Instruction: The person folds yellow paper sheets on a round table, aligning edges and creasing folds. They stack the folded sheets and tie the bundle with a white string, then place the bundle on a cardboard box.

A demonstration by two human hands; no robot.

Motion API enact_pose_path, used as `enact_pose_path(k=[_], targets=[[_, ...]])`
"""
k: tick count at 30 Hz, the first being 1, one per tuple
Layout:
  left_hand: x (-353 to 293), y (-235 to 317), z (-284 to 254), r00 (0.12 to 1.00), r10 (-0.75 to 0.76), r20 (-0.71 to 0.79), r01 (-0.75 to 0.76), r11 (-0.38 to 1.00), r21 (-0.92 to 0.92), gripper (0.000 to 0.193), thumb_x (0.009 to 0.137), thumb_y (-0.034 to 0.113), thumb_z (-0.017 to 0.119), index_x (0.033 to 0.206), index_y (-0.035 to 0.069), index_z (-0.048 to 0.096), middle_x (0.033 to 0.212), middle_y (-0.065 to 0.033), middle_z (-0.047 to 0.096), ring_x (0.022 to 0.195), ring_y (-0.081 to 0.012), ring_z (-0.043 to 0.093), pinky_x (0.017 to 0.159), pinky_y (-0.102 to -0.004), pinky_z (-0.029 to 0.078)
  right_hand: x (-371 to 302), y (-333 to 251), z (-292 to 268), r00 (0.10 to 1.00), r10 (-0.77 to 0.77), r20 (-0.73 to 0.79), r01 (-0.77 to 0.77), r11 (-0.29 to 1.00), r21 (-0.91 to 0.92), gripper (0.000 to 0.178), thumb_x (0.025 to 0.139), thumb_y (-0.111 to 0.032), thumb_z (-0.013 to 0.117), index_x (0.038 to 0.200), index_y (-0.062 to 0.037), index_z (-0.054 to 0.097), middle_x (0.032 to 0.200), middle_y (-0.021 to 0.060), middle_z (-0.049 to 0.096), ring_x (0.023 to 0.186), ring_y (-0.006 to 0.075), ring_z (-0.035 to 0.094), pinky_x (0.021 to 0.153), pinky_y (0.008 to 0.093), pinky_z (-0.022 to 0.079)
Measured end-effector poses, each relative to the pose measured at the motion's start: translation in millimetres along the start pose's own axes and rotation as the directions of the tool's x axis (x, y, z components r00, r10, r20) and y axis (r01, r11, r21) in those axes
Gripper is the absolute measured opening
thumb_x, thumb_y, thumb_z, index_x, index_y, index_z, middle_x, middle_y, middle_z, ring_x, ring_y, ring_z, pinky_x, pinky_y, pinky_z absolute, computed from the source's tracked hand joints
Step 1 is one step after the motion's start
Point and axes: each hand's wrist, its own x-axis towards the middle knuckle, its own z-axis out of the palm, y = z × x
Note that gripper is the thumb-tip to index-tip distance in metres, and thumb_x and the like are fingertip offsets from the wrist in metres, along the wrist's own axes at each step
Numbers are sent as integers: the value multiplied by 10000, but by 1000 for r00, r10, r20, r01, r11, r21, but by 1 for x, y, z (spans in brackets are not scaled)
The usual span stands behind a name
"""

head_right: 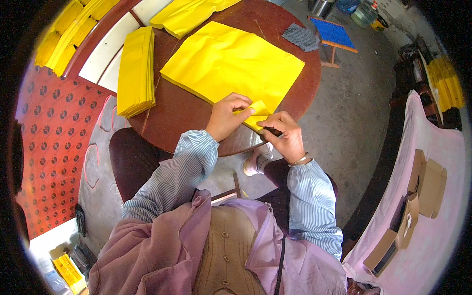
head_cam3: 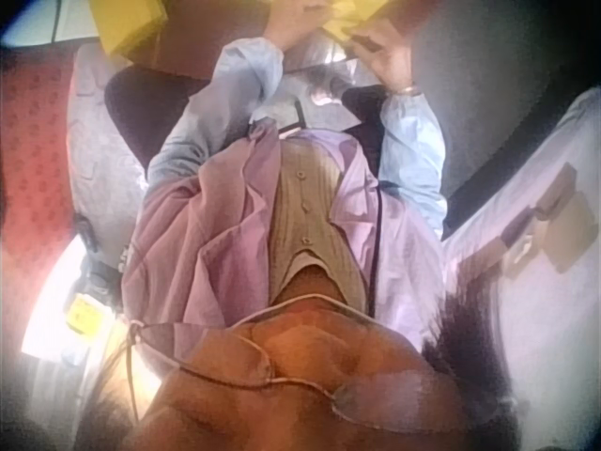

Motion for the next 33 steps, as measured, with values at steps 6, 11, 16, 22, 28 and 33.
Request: enact_pose_path(k=[6,11,16,22,28,33], targets=[[1,-5,-2,999,47,22,-48,999,19,168,910,109,785,991,-37,770,1145,-148,739,1035,-244,728,935,-326,578,6,8,3,996,-78,-44,76,996,-53,158,858,-14,834,1008,-27,788,922,65,716,857,195,681,732,315,542],[2,-7,-5,996,72,45,-73,997,21,146,920,97,770,987,-33,762,1158,-140,735,1041,-240,728,941,-323,575,8,11,4,997,32,-72,-31,999,21,128,854,-30,851,965,-16,789,911,53,718,799,162,671,722,296,534],[1,-7,-6,997,56,61,-57,998,9,139,927,93,763,990,-31,763,1167,-139,729,1050,-234,724,949,-320,571,7,17,6,990,120,-79,-106,982,155,108,839,-20,871,911,-21,790,880,17,692,764,96,627,693,253,507],[1,-6,-7,996,53,68,-53,999,-6,136,927,89,759,992,-30,761,1167,-137,730,1055,-236,722,955,-318,566,7,21,6,983,178,-44,-158,945,286,200,817,-7,886,979,-36,772,906,-11,653,748,70,584,670,227,473],[0,-4,-6,997,43,59,-43,999,6,144,928,93,756,1002,-30,764,1169,-135,731,1049,-240,724,952,-317,566,7,6,-1,998,60,6,-60,997,39,368,751,-25,916,1072,-62,740,998,-3,640,805,88,597,680,252,487],[0,-3,-6,998,23,51,-24,1000,19,150,931,104,755,1004,-27,766,1165,-134,733,1042,-241,724,945,-319,566,9,1,0,999,-52,1,52,991,-124,282,784,-28,885,1032,-53,753,952,34,648,811,148,628,689,279,505]])
